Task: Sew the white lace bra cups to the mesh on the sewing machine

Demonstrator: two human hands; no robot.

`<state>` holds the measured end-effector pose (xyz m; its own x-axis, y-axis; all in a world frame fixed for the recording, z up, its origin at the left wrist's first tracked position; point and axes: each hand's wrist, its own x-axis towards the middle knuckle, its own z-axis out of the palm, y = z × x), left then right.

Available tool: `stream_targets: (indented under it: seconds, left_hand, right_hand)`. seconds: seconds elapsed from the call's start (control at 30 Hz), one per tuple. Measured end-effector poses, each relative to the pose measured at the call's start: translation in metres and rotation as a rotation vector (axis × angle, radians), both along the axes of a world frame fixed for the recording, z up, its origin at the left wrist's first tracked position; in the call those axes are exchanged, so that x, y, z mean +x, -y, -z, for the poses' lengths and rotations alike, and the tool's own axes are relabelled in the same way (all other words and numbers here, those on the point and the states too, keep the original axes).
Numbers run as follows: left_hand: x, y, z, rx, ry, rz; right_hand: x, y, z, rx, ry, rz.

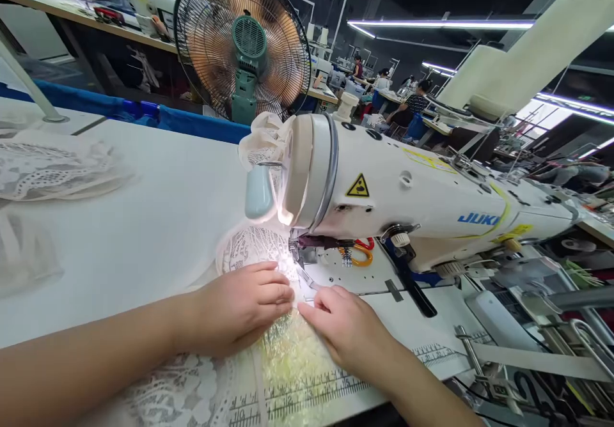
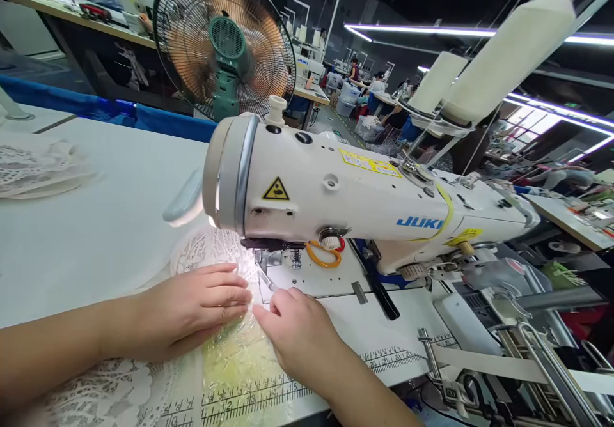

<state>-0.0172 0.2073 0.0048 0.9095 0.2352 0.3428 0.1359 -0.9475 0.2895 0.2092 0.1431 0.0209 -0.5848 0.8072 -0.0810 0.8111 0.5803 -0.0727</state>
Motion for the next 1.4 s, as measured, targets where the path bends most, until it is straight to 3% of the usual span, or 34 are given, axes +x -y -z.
stream_targets:
  seconds: [0.43,0.8,1.13,1.27,1.4]
  left_hand:
    - [0.002,-0.044,-0.007,0.102,0.022,0.087]
    - [-0.006,-0.071,-0.005,0.237,-0.014,0.047]
    - [-0.017,-0.090,0.009,0.030,-0.175,-0.106]
    - [-0.018,-0.089,0.000,0.074,-0.207,-0.134]
    - [-0.021,-0.072,-0.017,0.131,-0.197,-0.160]
  right_hand:
    - [-0.027,-0.026,-0.017,-0.230,0.303,0.092]
    - [-0.053,-0.045,-0.028,-0.432,0.476,0.175]
    - [-0.053,-0.047,-0.035,-0.495,0.457,0.206]
    - [-0.050,-0.046,-0.031,-0.501,0.430,0.216]
    - [-0.040,-0.036,-0.026,-0.400,0.293,0.210]
